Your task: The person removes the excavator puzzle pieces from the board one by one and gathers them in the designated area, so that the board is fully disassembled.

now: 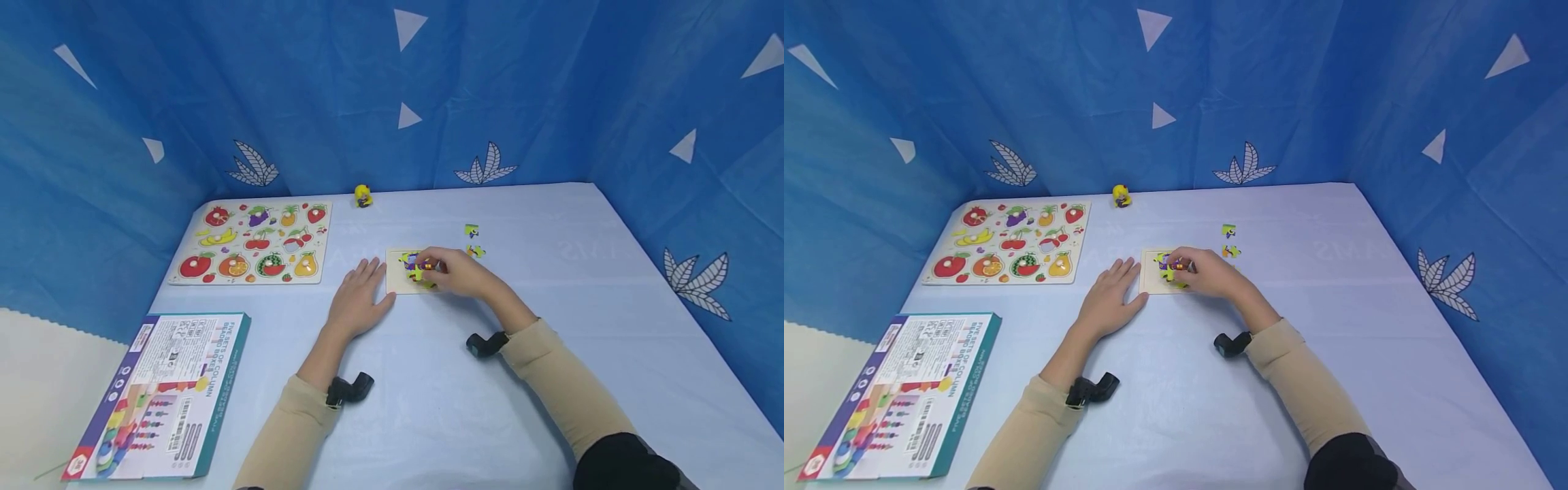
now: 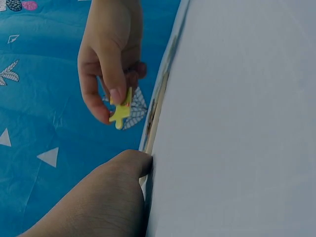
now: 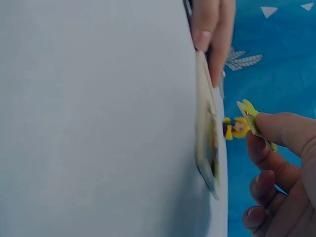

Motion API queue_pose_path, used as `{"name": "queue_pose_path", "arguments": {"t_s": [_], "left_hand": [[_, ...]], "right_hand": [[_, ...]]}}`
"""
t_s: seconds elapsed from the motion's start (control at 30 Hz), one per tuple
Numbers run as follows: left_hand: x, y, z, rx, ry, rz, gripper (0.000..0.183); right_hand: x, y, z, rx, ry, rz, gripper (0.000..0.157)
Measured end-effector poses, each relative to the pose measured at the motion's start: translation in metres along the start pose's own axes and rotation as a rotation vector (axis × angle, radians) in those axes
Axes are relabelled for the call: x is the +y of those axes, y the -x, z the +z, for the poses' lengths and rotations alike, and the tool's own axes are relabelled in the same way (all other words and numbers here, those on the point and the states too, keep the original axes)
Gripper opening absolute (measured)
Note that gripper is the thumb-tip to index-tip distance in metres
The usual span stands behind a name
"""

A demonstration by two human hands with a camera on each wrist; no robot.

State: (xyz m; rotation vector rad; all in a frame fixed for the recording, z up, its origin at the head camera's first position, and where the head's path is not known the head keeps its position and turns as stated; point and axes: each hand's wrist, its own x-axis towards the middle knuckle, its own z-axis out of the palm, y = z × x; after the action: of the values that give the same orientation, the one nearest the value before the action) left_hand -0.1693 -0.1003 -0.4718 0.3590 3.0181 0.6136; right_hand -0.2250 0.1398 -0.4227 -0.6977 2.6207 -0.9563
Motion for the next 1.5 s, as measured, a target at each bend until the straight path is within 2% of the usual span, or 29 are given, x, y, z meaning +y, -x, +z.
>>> {"name": "queue_pose_path", "arguments": {"t_s": [0.2,0.5,0.73,0.93,1.27,1.5], "left_hand": [[0.000,-0.001,0.000,0.002,0.007,0.000,0.072],[0.000,-0.001,0.000,0.005,0.006,-0.003,0.072],[0.000,-0.001,0.000,0.008,0.002,0.005,0.073],[0.001,-0.001,0.000,0.003,0.002,0.000,0.072],[0.001,0.000,-0.001,-0.005,-0.001,-0.004,0.073],[0.001,0.000,0.000,0.007,0.004,0.004,0.072]], "right_hand": [[0.015,0.021,-0.025,0.012,-0.007,0.055,0.030],[0.064,0.058,-0.055,0.077,0.023,0.176,0.030],[0.097,0.083,-0.069,0.116,0.054,0.261,0.029],[0.106,0.089,-0.071,0.122,0.063,0.284,0.030],[0.107,0.086,-0.067,0.134,0.092,0.297,0.030],[0.111,0.084,-0.065,0.151,0.117,0.279,0.028]]}}
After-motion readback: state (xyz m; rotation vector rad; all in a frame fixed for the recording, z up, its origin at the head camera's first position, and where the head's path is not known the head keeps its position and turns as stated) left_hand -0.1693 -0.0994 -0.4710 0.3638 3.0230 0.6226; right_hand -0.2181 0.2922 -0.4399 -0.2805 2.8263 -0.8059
